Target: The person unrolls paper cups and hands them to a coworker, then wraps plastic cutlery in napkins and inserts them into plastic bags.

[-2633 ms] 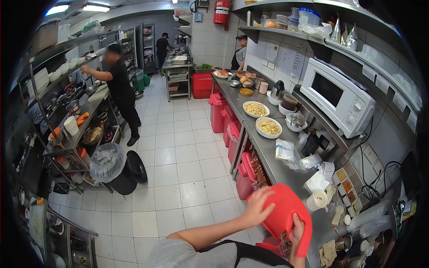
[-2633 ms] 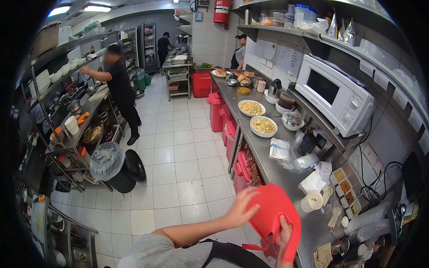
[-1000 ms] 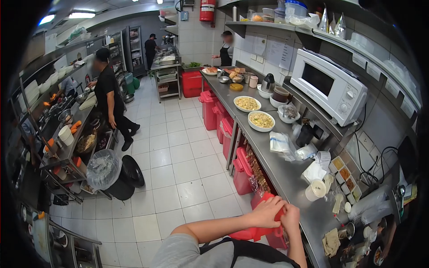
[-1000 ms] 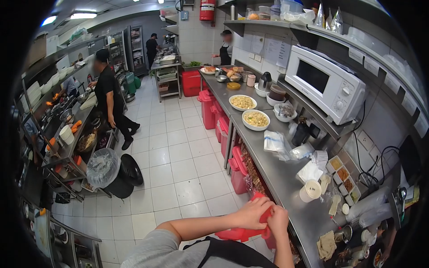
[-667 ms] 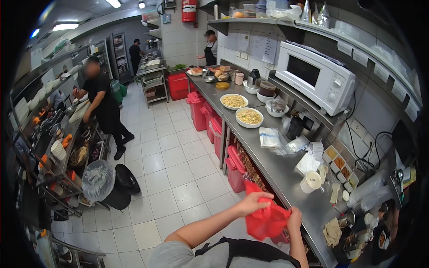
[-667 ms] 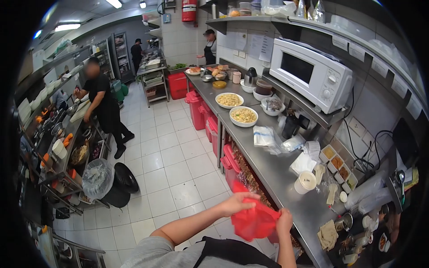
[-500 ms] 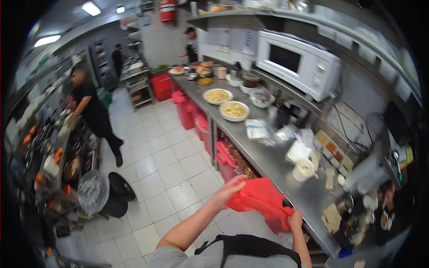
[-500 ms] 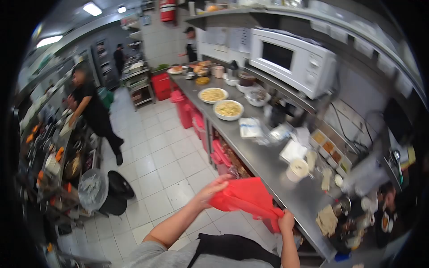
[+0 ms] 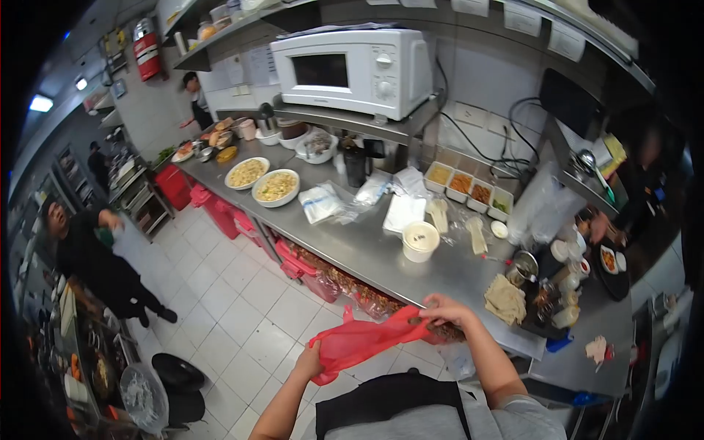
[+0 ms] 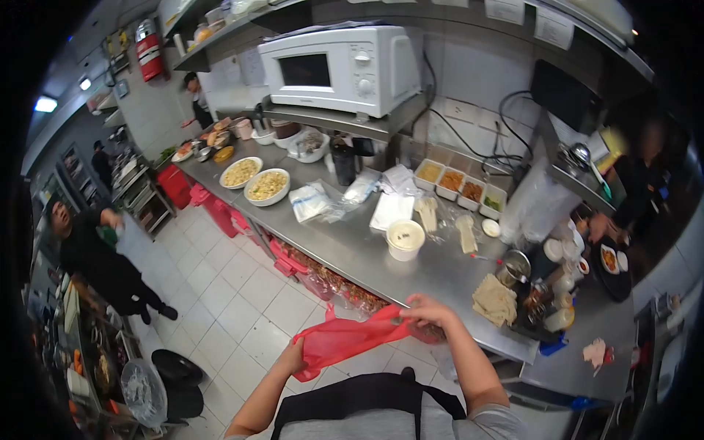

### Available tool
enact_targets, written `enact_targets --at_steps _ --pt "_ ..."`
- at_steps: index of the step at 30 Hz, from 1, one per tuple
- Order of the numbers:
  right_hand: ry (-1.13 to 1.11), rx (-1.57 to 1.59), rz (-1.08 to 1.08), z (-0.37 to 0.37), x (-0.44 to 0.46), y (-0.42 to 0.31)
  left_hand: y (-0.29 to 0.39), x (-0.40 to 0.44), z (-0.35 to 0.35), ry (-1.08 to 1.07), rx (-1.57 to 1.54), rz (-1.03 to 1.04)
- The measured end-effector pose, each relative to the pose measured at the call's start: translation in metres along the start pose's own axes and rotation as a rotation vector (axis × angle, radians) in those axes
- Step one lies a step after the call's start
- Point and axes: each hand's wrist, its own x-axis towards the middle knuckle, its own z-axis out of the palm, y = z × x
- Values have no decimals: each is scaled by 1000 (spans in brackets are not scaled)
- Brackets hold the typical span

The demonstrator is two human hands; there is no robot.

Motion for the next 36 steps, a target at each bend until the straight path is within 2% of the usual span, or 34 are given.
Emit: enact_targets --at_steps 2,4,6,9,15,18,22,25,28,33,36 --pt "55 373 -27 -6 13 -36 -18 2 7 -15 45 -34" --pt "-36 685 38 -34 67 -38 -26 4 9 15 49 -24" --pt "-164 905 98 -62 121 -29 -18 0 0 11 52 -42" --pt "-66 1082 257 -69 149 -45 -2 0 -8 -4 101 -83" --pt "-227 858 136 -69 150 -43 13 -11 -26 -36 83 -95" --pt "-642 872 241 -26 115 -42 29 -6 -45 -78 39 -117" --pt "-887 657 385 55 90 -19 58 4 -76 -72 -52 -9" --pt "-929 513 394 97 80 -25 85 1 -102 -23 -74 147" --pt "-685 176 196 122 66 -46 109 -3 -118 -6 -71 275" --pt "-340 -548 -356 158 80 -52 172 14 -100 -167 8 447" --pt "-210 -718 -504 152 75 -67 209 -5 -108 -25 30 636"
